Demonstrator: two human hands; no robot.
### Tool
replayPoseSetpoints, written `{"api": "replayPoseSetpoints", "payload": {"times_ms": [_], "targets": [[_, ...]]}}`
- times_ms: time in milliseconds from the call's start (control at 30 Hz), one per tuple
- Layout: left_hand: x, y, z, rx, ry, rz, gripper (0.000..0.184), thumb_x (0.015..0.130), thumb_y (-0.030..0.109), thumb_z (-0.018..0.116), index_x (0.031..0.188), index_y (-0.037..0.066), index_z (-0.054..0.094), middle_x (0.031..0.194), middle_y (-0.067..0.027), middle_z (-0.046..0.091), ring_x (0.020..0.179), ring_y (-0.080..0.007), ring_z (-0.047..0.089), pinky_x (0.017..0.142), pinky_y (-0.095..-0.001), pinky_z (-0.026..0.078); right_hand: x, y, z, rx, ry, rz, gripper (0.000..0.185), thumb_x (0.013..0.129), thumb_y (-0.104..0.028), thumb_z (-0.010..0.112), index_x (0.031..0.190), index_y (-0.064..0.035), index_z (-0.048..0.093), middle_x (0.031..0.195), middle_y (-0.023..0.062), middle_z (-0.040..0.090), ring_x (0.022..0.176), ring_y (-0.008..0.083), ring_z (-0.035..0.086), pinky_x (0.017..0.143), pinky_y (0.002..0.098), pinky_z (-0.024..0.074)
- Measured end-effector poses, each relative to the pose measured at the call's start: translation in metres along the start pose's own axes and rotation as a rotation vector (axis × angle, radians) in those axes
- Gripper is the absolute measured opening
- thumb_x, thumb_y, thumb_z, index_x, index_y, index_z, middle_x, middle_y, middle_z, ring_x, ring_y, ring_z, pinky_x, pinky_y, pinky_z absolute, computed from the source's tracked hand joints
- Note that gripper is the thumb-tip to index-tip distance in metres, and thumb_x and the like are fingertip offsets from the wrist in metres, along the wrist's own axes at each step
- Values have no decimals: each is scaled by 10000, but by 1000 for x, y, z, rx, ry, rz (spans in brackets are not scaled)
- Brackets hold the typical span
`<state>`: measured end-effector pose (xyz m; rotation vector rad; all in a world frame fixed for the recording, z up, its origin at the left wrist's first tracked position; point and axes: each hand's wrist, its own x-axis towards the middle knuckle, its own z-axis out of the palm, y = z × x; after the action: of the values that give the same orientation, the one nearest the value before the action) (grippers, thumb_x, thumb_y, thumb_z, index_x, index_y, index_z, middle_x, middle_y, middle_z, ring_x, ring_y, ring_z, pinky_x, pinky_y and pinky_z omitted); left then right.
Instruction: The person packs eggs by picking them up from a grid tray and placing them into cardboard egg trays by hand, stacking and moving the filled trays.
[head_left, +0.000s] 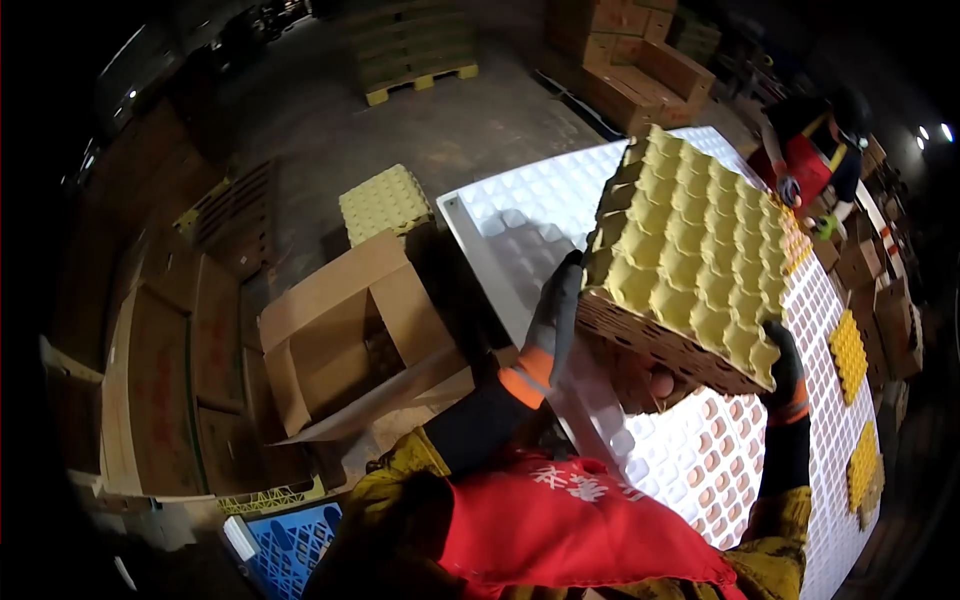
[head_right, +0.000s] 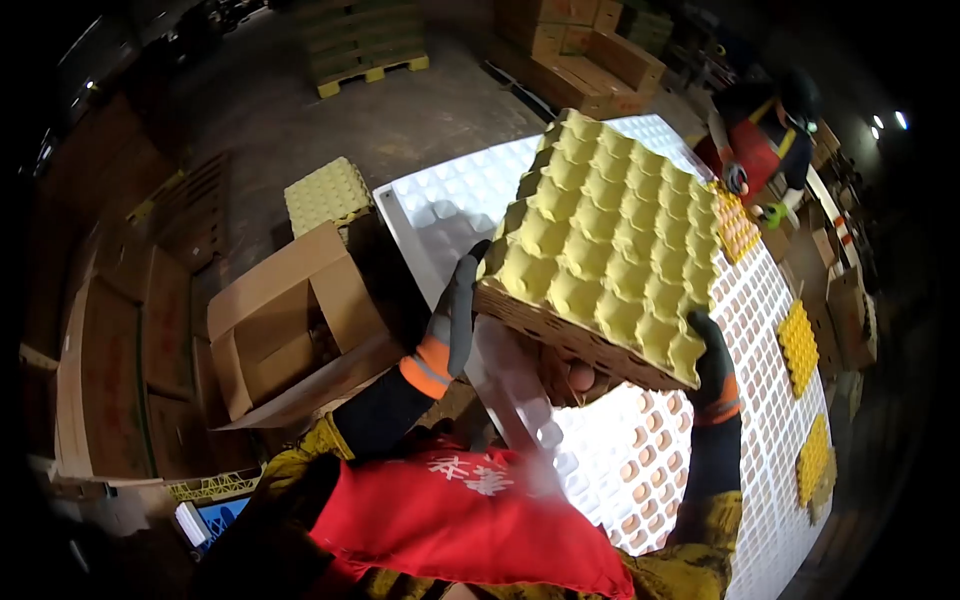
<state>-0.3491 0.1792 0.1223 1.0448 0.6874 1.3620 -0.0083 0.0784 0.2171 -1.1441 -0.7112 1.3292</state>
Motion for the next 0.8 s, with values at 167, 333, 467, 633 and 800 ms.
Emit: {"api": "replayPoseSetpoints", "payload": {"times_ms": [167,333,467,633,800], "targets": [[-8,52,3,-185,8,85,606,1073,418,379,1524,15,340,1538,-113,414,1404,-234,397,1175,-367,294,2,1,9,142,76,-73,422,992,-240,567,1355,-26,559,1284,105,636,1215,226,588,1051,374,462],[21,102,-80,-235,119,174,678,1028,520,415,1525,60,371,1531,-110,440,1391,-257,438,1164,-411,347,55,14,96,-105,-93,-356,408,1000,-112,510,1390,8,531,1383,147,575,1289,266,540,1120,397,402],[95,111,-262,-585,-101,192,551,1028,462,464,1402,59,496,1329,-107,590,1200,-257,577,1020,-401,492,144,40,246,-528,-404,-706,471,938,-80,570,1398,13,519,1344,140,601,1256,252,562,1085,375,424],[153,123,-478,133,140,295,443,1051,205,497,1458,57,407,1394,-102,523,1217,-242,559,1019,-379,503,300,152,453,7,-547,-66,580,969,-217,649,1473,-27,435,1332,45,592,1208,143,552,1020,291,440],[172,60,-608,615,373,278,539,942,35,656,1428,53,424,1355,-96,540,1192,-220,565,1012,-347,493,421,296,551,129,-700,105,515,958,-220,644,1425,-56,499,1306,38,600,1185,140,559,994,292,456]]}}
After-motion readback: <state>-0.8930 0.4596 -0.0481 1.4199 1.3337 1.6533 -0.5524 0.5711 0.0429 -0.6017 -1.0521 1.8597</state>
